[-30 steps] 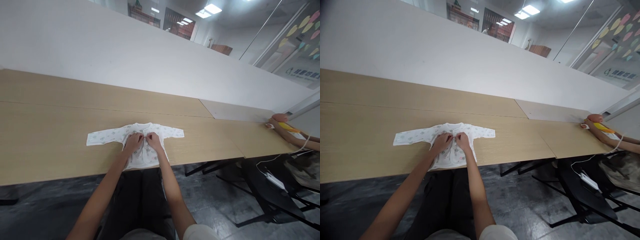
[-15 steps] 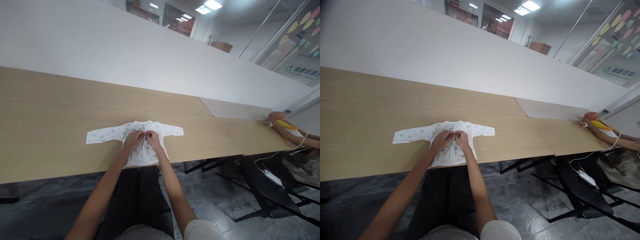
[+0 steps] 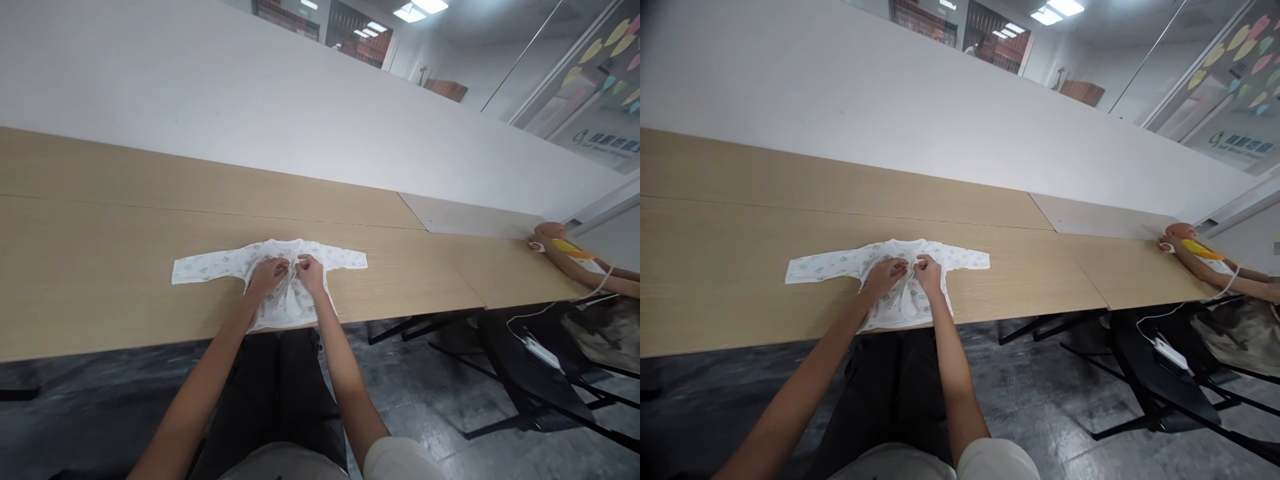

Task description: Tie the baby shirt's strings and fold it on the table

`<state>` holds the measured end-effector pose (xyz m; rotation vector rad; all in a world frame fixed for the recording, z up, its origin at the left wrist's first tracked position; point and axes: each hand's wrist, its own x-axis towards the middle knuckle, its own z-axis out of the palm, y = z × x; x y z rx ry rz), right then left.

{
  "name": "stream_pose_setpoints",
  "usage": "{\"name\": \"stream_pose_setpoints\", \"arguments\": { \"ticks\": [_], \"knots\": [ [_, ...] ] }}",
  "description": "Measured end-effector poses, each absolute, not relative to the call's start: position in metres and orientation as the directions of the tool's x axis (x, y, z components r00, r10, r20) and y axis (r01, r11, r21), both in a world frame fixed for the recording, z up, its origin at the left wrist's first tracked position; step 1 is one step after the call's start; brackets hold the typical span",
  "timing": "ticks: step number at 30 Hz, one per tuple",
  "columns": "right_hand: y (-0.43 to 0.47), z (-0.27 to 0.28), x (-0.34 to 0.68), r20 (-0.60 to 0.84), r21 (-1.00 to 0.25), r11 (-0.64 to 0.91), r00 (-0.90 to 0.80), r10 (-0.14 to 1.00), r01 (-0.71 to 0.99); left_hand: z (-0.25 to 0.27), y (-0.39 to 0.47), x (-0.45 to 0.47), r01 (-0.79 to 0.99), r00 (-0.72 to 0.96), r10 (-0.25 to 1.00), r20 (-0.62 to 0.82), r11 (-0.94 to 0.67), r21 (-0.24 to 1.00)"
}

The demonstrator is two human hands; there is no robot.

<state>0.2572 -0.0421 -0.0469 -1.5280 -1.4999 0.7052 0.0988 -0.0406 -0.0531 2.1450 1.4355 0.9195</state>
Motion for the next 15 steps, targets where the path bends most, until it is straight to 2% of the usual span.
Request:
{"name": "stream_pose_setpoints", "arguments": {
  "ticks": [8,12,15],
  "knots": [
    [-0.062,-0.031,0.266,0.244,-0.813,0.105,0.172,0.954,0.573,-0.036,-0.050,0.099,0.716,0.258,0.916,0.307,-0.395,0.576],
    [-0.091,-0.032,0.270,0.211,-0.754,0.152,0.017,0.977,0.639,-0.030,-0.074,0.100,0.791,0.279,0.946,0.168,-0.325,0.518],
    [-0.106,-0.035,0.267,0.178,-0.694,0.172,-0.065,0.982,0.699,-0.030,-0.093,0.106,0.854,0.203,0.972,0.115,-0.233,0.465]
  ]
}}
